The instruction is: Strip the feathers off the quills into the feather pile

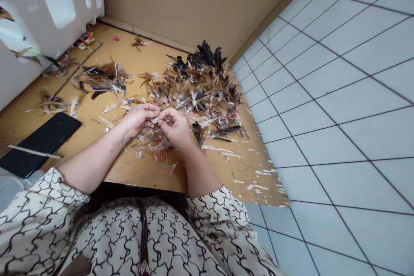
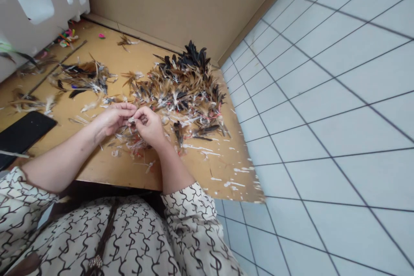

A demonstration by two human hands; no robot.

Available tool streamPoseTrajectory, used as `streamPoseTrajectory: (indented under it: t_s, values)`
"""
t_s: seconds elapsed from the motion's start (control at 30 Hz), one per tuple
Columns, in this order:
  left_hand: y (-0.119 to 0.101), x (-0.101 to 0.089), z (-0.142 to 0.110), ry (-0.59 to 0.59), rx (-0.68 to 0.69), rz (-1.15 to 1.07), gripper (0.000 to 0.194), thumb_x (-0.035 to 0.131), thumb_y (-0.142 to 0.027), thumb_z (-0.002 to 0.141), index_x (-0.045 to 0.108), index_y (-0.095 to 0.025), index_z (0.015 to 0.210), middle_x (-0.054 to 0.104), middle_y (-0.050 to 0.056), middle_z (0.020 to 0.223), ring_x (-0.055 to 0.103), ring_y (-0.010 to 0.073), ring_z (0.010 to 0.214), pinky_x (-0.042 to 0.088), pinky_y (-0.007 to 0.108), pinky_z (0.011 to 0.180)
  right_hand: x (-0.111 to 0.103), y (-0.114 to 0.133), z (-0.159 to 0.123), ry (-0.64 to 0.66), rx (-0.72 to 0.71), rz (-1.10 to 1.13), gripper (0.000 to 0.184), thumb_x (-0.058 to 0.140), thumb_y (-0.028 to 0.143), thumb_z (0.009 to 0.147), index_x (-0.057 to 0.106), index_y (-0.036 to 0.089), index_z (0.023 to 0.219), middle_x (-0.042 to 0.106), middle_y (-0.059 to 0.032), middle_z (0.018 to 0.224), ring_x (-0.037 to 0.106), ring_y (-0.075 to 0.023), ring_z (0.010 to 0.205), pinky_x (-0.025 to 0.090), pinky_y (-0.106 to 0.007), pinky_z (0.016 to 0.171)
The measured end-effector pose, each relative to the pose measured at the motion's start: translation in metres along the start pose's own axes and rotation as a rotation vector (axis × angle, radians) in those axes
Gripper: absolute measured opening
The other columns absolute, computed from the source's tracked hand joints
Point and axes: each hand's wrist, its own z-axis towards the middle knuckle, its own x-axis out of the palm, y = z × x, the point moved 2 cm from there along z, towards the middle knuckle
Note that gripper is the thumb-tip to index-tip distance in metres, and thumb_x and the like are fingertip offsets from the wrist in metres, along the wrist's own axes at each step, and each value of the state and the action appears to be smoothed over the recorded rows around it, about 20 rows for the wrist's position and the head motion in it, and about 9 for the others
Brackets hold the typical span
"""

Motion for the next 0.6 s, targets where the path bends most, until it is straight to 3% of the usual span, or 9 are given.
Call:
streamPoseTrajectory:
  t_s: [0.27,0.6]
  values:
    - [-0.0004,-0.0005,0.0029,0.080,-0.147,-0.139,0.023,0.050,0.006,0.071,0.054,-0.010,0.054,0.053,0.000,0.044,0.048,0.0058,0.036,0.042,0.015,0.040,-0.0005,0.0017,-0.0008,0.025,-0.013,0.048,0.008,0.055,0.017,0.067,0.049,0.021,0.068,0.056,0.0025,0.066,0.053,-0.0110,0.062,0.045,-0.026,0.061]
    - [-0.0009,-0.0025,0.0038,0.115,-0.113,-0.145,0.022,0.053,0.009,0.066,0.054,-0.009,0.053,0.055,0.001,0.048,0.051,0.0057,0.040,0.042,0.015,0.043,0.0006,0.0036,-0.0029,-0.005,-0.060,-0.002,0.007,0.055,0.019,0.071,0.048,0.022,0.070,0.055,0.0019,0.067,0.051,-0.0112,0.061,0.045,-0.026,0.060]
